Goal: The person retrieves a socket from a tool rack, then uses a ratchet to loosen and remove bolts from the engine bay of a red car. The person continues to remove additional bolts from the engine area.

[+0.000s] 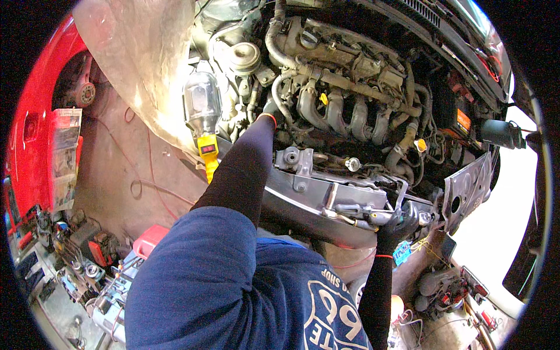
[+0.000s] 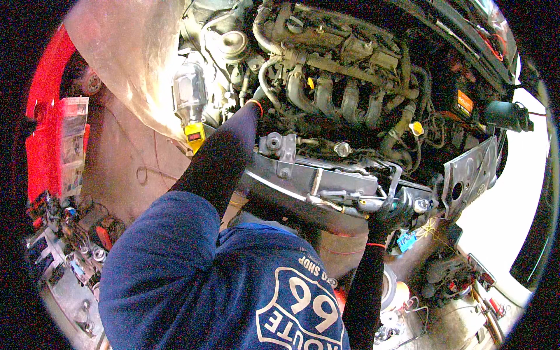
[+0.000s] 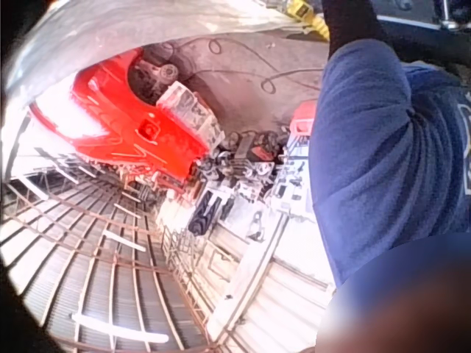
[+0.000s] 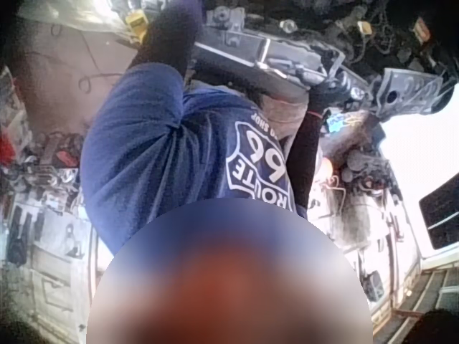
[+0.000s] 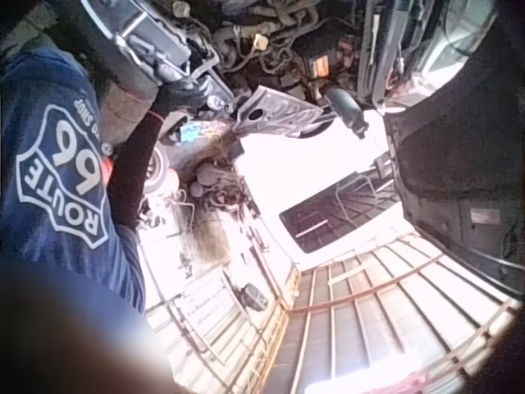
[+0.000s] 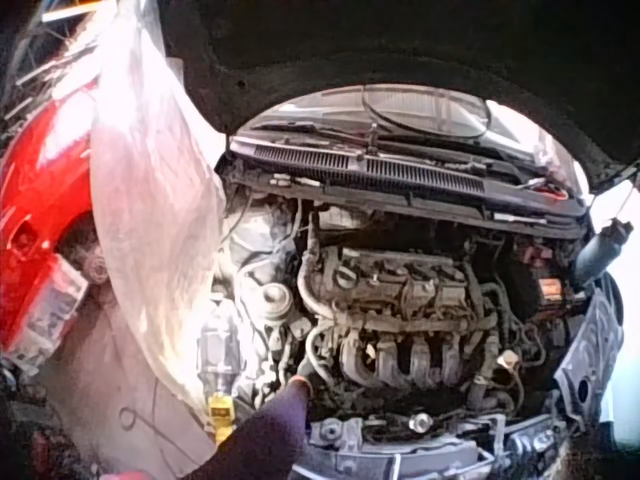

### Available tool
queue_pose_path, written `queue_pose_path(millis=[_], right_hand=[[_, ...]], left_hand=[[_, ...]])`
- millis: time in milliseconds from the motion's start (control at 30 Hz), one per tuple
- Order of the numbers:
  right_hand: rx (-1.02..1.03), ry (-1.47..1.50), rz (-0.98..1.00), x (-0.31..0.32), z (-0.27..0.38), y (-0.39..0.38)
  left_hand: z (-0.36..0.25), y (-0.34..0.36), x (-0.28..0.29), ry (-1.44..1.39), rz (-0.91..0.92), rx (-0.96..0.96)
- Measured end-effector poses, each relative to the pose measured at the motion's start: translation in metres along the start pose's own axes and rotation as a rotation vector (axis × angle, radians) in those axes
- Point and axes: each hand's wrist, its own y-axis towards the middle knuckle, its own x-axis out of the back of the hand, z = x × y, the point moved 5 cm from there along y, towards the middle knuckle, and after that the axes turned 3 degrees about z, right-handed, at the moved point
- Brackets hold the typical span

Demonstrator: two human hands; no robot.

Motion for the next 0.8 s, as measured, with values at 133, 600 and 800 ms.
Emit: queue_pose_path(millis=[133, 600, 800], right_hand=[[-0.006, -0.001, 0.001, 0.000, 0.000, -0.001], [-0.066, -0.004, 0.047, -0.003, -0.007, -0.003], [-0.022, -0.021, 0.035, -0.003, -0.005, -0.004]], left_hand=[[-0.015, -0.003, 0.001, 0.015, -0.019, -0.021], [-0.069, -0.039, -0.010, 0.143, -0.096, -0.105], [-0.079, -0.043, -0.013, 0.577, -0.180, -0.108]])
